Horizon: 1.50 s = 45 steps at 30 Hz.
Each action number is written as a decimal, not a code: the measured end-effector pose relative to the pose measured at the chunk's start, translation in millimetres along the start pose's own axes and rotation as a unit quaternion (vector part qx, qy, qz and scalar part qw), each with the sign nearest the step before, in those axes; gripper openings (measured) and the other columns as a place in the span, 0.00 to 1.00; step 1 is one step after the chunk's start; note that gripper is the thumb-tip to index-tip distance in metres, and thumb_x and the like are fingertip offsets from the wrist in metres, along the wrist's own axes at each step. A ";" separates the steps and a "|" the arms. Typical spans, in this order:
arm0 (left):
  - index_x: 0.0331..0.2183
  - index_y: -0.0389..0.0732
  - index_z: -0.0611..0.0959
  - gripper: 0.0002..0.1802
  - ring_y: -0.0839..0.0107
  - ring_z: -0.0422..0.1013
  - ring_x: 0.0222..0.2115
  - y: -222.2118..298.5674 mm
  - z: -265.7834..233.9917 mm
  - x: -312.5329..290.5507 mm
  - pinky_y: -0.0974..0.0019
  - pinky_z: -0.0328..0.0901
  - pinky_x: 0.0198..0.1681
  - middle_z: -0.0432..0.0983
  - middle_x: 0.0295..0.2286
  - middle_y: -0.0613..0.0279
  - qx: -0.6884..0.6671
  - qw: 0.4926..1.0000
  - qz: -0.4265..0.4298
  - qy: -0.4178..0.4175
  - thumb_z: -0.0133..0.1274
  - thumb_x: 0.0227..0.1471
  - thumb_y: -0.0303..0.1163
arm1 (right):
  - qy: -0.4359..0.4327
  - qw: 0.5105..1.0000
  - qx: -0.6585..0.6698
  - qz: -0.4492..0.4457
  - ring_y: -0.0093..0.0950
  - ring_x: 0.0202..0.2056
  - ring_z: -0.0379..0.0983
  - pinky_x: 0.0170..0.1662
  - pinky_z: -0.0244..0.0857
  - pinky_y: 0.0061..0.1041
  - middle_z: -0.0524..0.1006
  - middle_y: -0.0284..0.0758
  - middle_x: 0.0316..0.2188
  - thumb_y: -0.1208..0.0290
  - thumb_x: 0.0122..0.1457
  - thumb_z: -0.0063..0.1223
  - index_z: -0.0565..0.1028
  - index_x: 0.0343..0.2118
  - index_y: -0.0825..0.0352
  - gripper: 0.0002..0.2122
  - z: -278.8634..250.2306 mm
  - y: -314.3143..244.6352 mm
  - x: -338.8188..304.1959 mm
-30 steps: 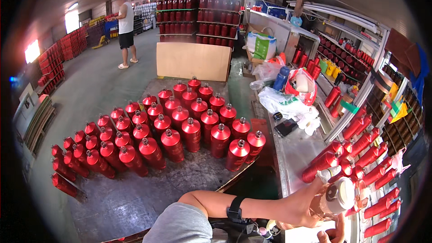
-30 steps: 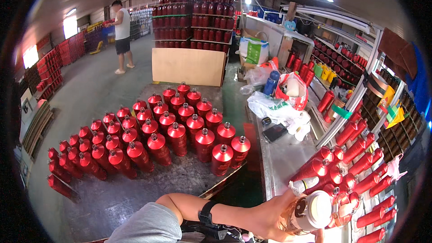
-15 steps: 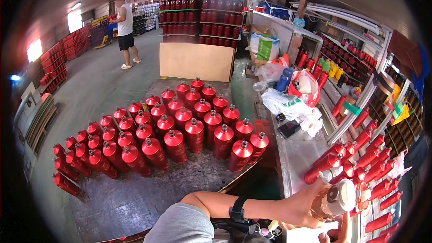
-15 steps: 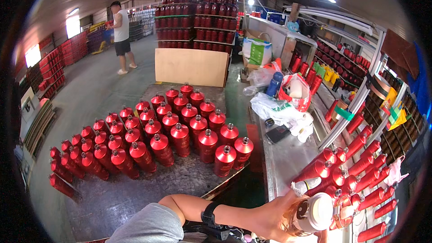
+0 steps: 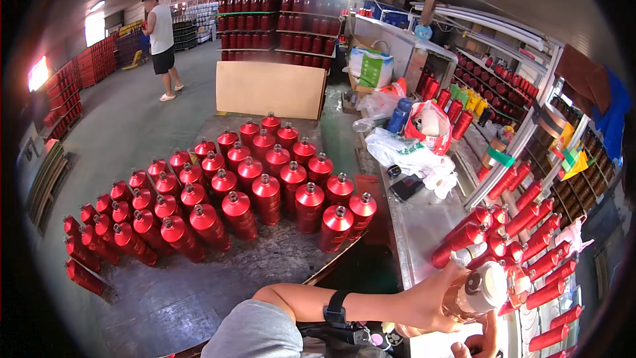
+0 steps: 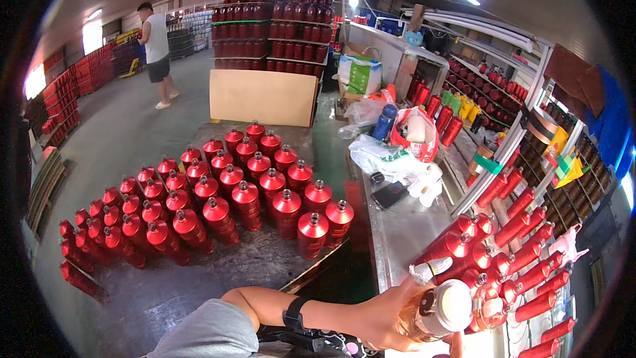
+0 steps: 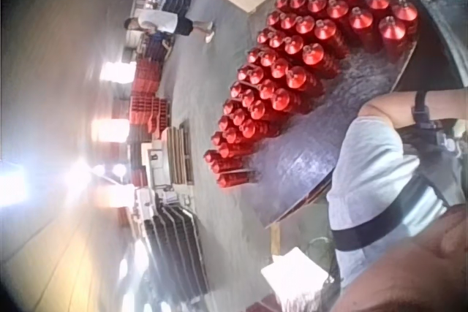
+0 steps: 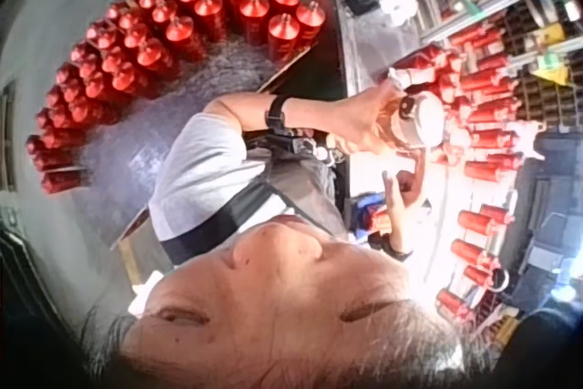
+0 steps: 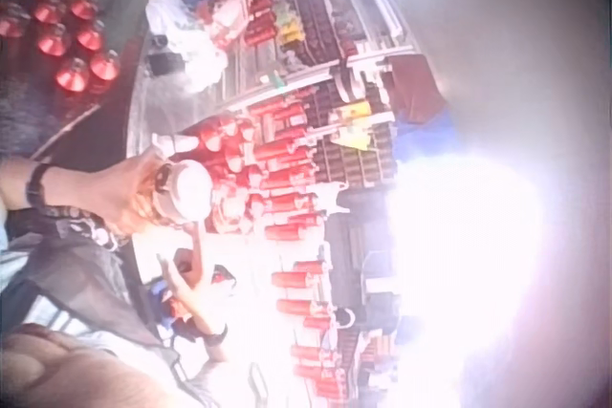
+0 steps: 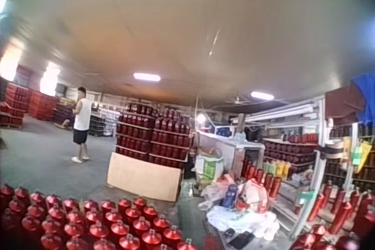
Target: Apply adhesive labels to red bottles and clean them with a cloth.
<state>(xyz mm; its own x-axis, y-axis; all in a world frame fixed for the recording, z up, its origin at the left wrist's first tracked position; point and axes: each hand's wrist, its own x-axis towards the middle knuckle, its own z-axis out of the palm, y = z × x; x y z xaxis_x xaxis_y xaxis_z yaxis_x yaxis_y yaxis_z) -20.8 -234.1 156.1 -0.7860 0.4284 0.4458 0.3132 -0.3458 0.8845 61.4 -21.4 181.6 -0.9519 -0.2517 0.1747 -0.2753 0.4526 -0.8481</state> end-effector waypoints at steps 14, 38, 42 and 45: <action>0.51 0.32 0.57 0.43 0.63 0.63 0.54 -5.3 0.2 5.7 0.60 0.55 0.59 0.66 0.50 0.47 -0.045 0.999 -0.012 -0.004 0.64 0.35 0.20 | 0.022 0.999 0.011 0.026 0.12 0.18 0.53 0.22 0.48 0.12 0.61 0.22 0.17 0.80 0.55 0.56 0.56 0.64 0.67 0.33 -1.8 4.8 -3.5; 0.56 0.31 0.52 0.49 0.63 0.62 0.55 -20.0 -1.0 16.5 0.60 0.56 0.59 0.63 0.52 0.48 -0.025 0.999 0.011 -0.031 0.65 0.37 0.21 | -0.026 0.995 -0.026 0.092 0.13 0.20 0.57 0.20 0.52 0.10 0.69 0.36 0.54 0.81 0.55 0.53 0.50 0.66 0.67 0.36 -19.3 -32.1 -0.5; 0.58 0.33 0.48 0.53 0.64 0.61 0.56 -21.3 0.6 15.5 0.59 0.54 0.62 0.59 0.54 0.50 -0.096 0.994 -0.031 -0.030 0.66 0.37 0.21 | -0.002 0.999 -0.034 0.039 0.12 0.19 0.56 0.20 0.53 0.11 0.70 0.36 0.55 0.84 0.52 0.53 0.50 0.67 0.64 0.39 -21.1 -18.7 -8.3; 0.55 0.34 0.49 0.52 0.65 0.59 0.57 -8.9 5.3 19.5 0.58 0.54 0.61 0.58 0.54 0.49 -0.026 1.000 -0.001 -0.015 0.67 0.37 0.23 | 0.044 0.999 -0.009 0.000 0.10 0.16 0.55 0.18 0.51 0.10 0.71 0.36 0.54 0.84 0.49 0.56 0.51 0.67 0.63 0.41 -18.0 -6.0 -14.7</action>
<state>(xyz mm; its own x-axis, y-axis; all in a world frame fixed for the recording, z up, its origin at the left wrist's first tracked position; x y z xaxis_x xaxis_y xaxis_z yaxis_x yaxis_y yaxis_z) -36.1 -218.2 157.7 -0.7692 0.4541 0.4496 0.2831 -0.3886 0.8768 74.7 -5.1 193.1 -0.9600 -0.1758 0.2178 -0.2761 0.4685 -0.8392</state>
